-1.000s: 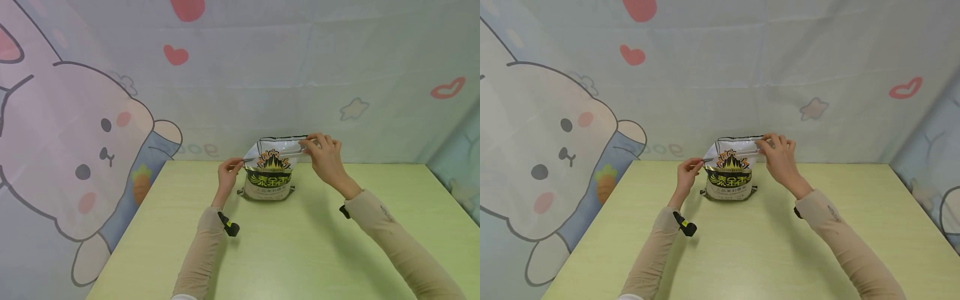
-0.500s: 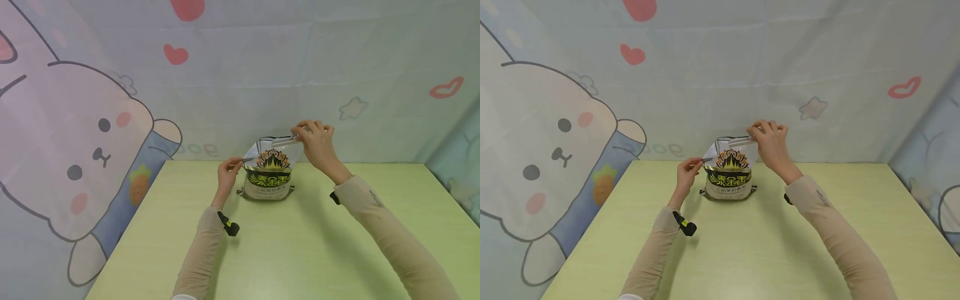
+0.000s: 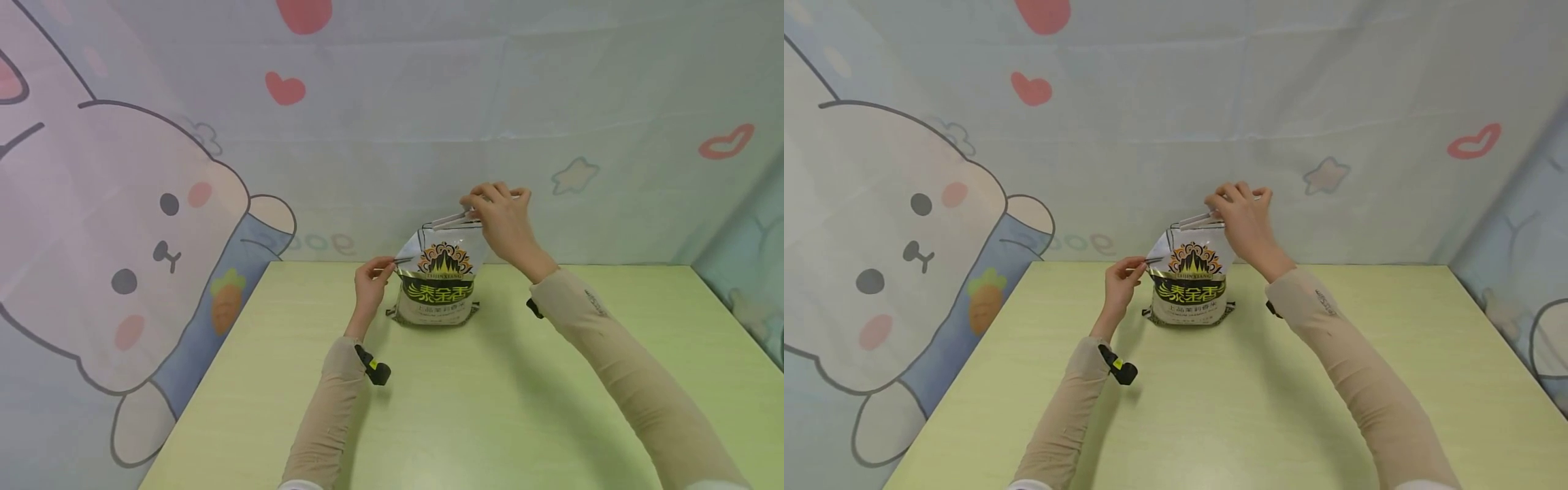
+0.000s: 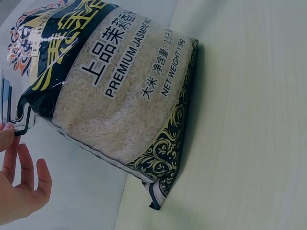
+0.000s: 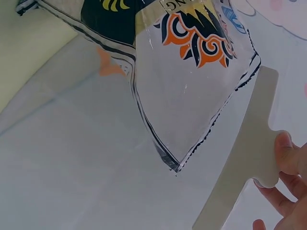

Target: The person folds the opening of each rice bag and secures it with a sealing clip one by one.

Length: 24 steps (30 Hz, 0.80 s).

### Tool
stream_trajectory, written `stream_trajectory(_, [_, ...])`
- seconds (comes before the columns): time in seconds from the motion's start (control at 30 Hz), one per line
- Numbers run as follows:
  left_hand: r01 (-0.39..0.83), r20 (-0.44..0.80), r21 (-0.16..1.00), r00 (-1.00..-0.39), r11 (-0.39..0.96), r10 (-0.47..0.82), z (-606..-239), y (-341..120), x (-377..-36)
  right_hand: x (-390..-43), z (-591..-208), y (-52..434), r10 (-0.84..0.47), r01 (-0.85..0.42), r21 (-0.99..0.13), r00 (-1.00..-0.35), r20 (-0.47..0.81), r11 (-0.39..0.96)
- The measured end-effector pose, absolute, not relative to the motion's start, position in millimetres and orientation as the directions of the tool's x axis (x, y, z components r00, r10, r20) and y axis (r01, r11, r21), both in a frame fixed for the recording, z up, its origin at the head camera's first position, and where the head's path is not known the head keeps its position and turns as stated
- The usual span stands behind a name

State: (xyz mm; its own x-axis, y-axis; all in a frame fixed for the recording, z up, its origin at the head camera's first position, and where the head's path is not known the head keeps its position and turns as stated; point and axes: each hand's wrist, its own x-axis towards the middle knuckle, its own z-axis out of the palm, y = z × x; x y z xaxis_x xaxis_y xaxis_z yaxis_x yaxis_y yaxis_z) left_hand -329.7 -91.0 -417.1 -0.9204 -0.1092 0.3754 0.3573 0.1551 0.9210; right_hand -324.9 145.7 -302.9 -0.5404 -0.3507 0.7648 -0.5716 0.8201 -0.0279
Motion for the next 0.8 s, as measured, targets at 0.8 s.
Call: stream_trajectory(0.8, [0.369, 0.386, 0.918, -0.915, 0.141, -0.116, -418, -91, -331, -336, -276, 121, -0.449, -0.566, 0.05, -0.594, 0.667, 0.823])
